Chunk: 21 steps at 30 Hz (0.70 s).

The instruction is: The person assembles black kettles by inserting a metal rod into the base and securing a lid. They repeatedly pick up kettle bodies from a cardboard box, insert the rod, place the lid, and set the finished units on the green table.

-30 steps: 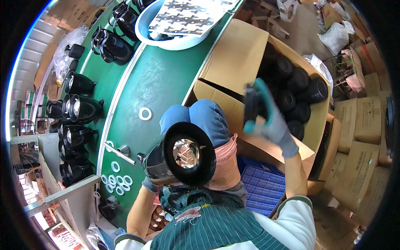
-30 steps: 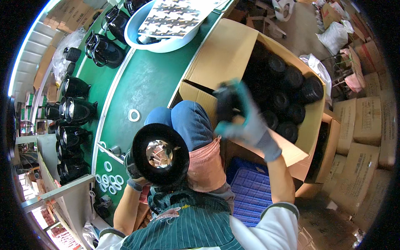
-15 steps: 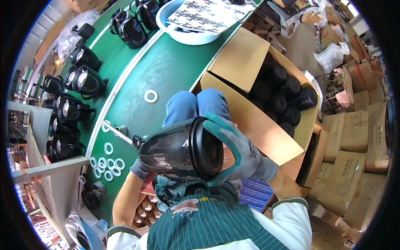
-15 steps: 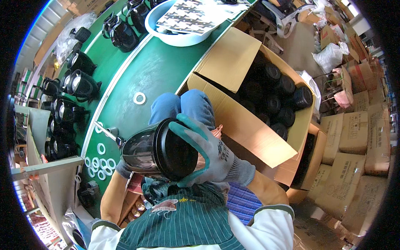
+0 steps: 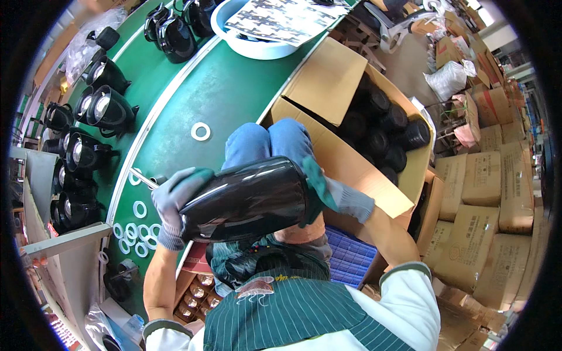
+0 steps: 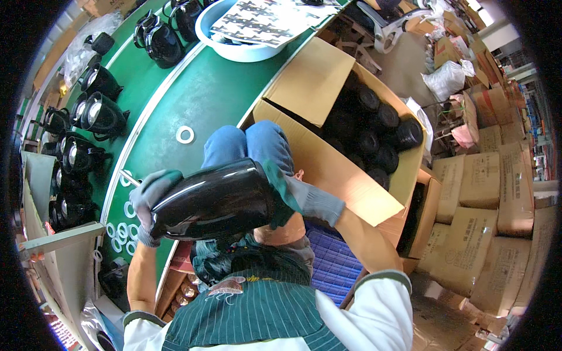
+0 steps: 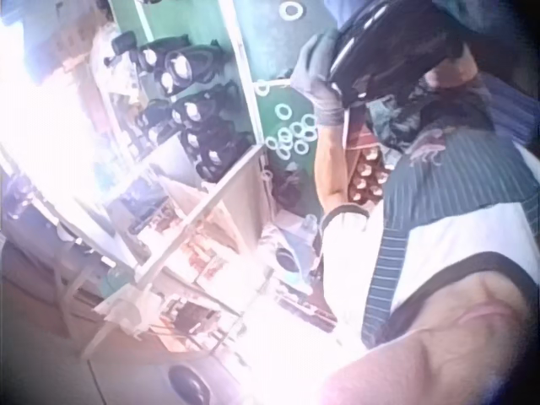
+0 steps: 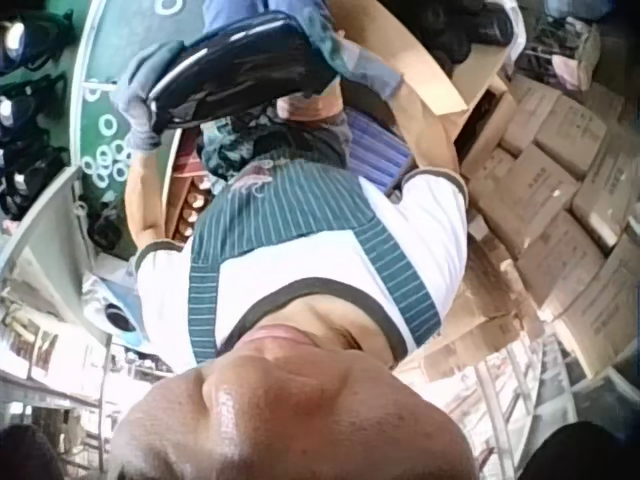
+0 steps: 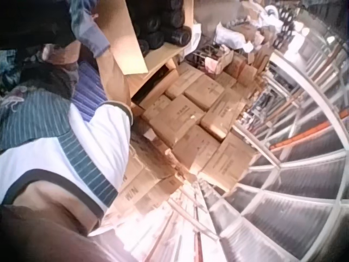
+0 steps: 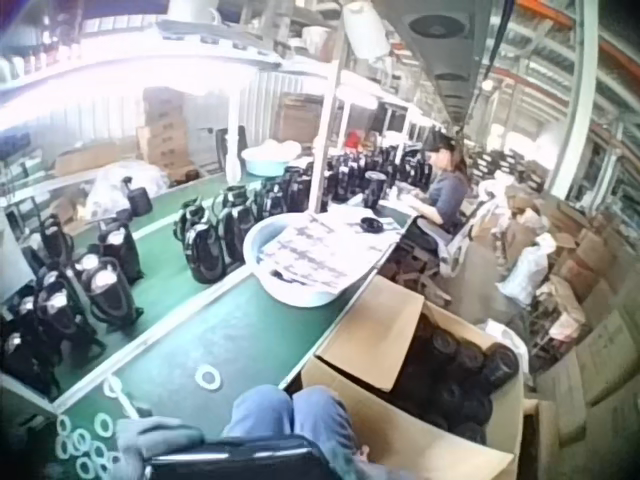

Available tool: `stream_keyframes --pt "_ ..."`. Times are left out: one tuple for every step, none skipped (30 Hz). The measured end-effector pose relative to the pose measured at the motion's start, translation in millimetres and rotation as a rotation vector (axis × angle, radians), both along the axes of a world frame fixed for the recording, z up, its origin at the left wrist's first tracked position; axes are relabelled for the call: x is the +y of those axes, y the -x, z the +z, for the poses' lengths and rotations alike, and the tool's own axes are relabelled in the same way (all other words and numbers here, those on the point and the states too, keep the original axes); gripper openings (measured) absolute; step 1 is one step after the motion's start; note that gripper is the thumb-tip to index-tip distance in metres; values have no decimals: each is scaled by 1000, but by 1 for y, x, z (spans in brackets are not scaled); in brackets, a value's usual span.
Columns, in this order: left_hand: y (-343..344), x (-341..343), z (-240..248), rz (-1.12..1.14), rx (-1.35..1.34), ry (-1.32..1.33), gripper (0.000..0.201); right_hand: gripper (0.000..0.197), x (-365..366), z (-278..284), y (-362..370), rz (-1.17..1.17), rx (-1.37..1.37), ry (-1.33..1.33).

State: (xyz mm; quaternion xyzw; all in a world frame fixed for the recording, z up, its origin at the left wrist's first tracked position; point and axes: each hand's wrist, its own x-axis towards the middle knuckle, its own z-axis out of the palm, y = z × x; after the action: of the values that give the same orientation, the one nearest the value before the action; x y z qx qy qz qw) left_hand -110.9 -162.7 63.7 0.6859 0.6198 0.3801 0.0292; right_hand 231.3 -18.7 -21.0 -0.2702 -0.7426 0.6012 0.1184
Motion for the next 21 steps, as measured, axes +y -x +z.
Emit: stream_keyframes --pt "7 -3 -9 64 -147 83 30 91 2 44 9 13 -93 -51" --pt "11 -6 -16 111 -225 167 30 95 -1 72 15 5 -176 -119" --pt "18 -11 -40 93 -494 178 31 98 -1 86 20 -5 -269 -198" --pt "16 -14 -59 108 -843 270 32 109 0 73 24 -2 -2 -776" --pt "13 -18 -70 123 -1197 363 33 103 -5 49 39 -97 177 -826" --pt "10 -14 -71 36 -985 369 36 96 -11 19 60 -190 360 -870" --pt "11 -24 -89 57 -1110 316 36 94 -11 9 67 -217 432 -715" --pt "6 -18 -74 69 -786 166 36 92 -11 -3 69 -266 497 -568" --pt "2 -8 -46 67 -470 19 37 94 -13 -4 63 -275 423 -238" --pt "7 -2 -13 88 -162 -76 36 91 -14 0 61 -265 382 25" --pt "16 -7 -1 37 233 -190 36 89 -9 0 58 -245 361 190" --pt "14 -4 17 -18 258 -193 32 86 2 -3 58 -204 352 265" --pt "11 -1 28 -74 282 -197 30 83 6 -6 56 -179 345 316" --pt "22 -10 2 -9 223 -216 30 81 1 -7 53 -179 333 326" --pt "23 -11 -1 69 21 -60 29 78 0 8 53 -164 309 301" --pt "27 -14 -20 84 -298 -30 30 76 -6 29 54 -155 270 236" --pt "34 -18 -55 90 -623 -6 31 73 -9 46 57 -122 245 131" --pt "43 -33 -78 24 -637 55 42 80 -10 65 63 -35 249 -254" --pt "45 -43 -88 -40 -651 116 55 84 -11 70 70 31 340 -509" --pt "43 -52 -97 -25 -637 96 52 88 -14 66 79 62 469 -555" --pt "35 -48 -89 -20 -628 68 49 92 -18 59 86 34 573 -495"
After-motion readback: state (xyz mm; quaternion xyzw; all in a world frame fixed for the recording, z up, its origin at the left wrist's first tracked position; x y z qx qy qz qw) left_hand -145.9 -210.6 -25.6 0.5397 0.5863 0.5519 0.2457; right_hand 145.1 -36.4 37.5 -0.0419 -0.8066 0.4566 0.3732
